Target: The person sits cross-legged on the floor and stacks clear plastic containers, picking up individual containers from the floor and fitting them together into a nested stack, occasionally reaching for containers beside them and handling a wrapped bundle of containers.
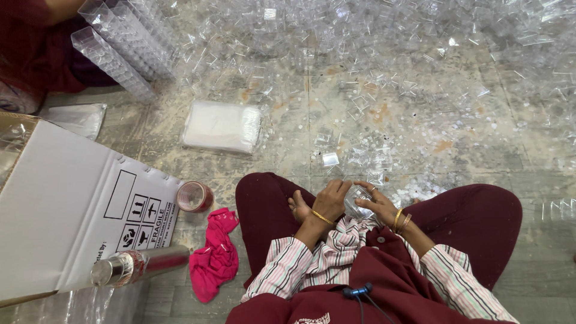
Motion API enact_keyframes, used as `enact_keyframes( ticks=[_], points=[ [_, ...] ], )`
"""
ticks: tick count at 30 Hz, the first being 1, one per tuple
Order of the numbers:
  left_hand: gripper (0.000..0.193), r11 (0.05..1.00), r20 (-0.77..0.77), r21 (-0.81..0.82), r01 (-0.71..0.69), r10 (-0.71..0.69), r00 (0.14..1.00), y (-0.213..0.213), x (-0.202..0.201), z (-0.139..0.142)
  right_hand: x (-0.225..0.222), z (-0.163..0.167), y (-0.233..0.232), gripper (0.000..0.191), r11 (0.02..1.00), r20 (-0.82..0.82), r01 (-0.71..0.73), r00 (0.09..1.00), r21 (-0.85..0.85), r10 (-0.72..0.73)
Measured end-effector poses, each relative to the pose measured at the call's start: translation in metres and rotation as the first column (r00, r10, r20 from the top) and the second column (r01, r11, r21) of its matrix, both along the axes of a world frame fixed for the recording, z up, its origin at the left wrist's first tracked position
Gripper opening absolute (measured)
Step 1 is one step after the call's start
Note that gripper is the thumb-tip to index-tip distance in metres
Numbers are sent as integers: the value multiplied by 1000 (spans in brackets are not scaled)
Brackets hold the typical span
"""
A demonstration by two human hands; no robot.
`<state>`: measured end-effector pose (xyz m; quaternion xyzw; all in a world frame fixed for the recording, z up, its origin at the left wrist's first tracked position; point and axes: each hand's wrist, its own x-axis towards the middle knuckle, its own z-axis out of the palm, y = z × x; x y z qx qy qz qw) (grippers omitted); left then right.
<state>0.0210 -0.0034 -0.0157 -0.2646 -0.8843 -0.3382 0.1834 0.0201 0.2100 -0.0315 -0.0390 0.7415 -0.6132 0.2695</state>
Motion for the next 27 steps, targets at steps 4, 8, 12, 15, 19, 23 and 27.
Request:
enact_keyframes(
  ticks=[4, 8, 12, 15, 19, 23, 27],
  points=[
    [34, 999, 22, -35, -18, 19, 1000, 24, -10, -2, -11, 3, 22, 76, 1000, 8, 3, 1000, 8, -3],
    [36, 1000, 7, 6, -1, 1, 1000, 27, -12, 0, -12, 5, 28, 76, 997, 81, 53, 996, -53, -49],
    [41, 995, -58, 100, 14, -8, 998, 24, -5, 4, -4, 10, 27, 68, 995, -33, 68, 997, -72, -71],
    [38, 997, -47, 81, 7, -3, 999, 25, -2, 4, -1, 12, 27, 69, 998, -23, 41, 999, 47, -40],
    [29, 1000, 24, 12, -8, 8, 1000, 37, -9, -3, -8, 7, 39, 72, 997, 32, 26, 999, 67, -28],
    [26, 998, 78, -52, -21, 25, 997, 73, -23, -9, -22, 1, 75, 72, 996, -85, -39, 995, 75, 46],
    [24, 994, 116, -95, -51, 62, 991, 79, -16, -8, -16, 0, 78, 71, 990, -80, -77, 993, 121, 87]
  ],
)
